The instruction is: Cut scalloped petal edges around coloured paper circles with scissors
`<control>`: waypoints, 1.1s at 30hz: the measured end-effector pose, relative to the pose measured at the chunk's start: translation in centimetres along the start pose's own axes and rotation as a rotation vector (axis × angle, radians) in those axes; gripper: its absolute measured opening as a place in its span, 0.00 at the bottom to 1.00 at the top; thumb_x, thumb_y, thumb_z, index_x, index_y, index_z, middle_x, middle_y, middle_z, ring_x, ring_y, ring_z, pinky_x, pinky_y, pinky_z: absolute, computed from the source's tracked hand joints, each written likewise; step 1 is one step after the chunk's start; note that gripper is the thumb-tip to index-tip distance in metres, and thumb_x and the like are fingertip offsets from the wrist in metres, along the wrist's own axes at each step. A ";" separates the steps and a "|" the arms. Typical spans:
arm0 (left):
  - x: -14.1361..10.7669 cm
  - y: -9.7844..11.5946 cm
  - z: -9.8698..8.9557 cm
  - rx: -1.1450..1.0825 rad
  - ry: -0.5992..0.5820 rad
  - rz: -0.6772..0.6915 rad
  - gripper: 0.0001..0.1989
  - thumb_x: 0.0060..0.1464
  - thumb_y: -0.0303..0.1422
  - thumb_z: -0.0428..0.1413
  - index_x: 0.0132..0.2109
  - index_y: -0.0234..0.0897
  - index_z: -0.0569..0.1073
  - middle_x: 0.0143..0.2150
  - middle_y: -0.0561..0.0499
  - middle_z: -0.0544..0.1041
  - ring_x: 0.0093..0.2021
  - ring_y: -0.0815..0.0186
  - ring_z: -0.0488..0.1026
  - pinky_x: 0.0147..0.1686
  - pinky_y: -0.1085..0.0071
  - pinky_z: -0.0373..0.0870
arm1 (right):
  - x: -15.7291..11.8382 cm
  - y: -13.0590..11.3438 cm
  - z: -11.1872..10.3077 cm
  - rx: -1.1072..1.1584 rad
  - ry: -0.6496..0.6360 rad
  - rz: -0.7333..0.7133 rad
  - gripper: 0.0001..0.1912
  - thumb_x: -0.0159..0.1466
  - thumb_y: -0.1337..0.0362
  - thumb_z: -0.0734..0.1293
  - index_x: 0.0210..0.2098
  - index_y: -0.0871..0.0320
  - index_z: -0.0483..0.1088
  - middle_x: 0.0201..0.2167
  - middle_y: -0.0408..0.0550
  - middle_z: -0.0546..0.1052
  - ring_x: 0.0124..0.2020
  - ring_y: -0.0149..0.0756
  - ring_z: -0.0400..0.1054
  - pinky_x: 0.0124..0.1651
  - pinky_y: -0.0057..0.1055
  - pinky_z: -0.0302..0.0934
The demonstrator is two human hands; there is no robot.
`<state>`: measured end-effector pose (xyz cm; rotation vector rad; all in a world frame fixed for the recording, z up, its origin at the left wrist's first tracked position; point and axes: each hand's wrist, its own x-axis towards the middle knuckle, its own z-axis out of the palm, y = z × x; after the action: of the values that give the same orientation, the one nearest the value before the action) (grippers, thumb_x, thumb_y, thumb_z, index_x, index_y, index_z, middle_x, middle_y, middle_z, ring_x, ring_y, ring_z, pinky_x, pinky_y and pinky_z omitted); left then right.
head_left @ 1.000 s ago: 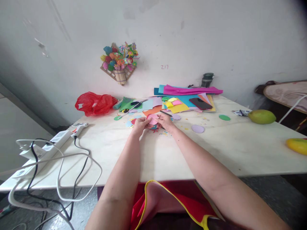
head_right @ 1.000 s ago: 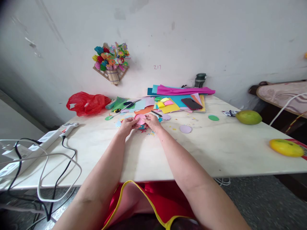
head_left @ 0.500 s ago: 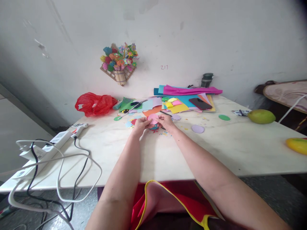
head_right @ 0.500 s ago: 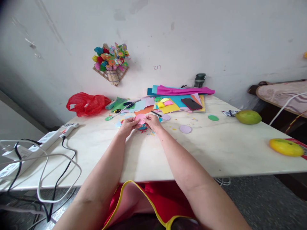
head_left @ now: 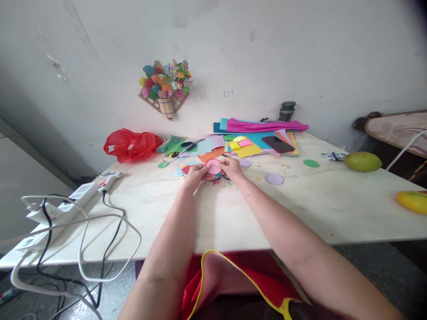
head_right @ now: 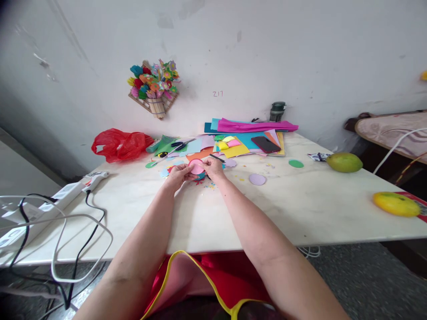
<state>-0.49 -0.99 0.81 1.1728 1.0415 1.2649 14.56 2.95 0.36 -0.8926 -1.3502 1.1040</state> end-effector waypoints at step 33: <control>0.1 0.1 0.1 0.020 -0.010 0.032 0.17 0.46 0.41 0.63 0.32 0.31 0.70 0.25 0.49 0.77 0.23 0.66 0.76 0.24 0.74 0.73 | 0.0 -0.3 0.0 -0.063 -0.029 -0.057 0.16 0.44 0.53 0.72 0.20 0.58 0.68 0.15 0.40 0.67 0.19 0.32 0.62 0.21 0.30 0.60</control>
<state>-0.44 -0.92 0.96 1.2145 1.0338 1.2744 14.61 2.88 0.62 -0.8811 -1.4323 1.0396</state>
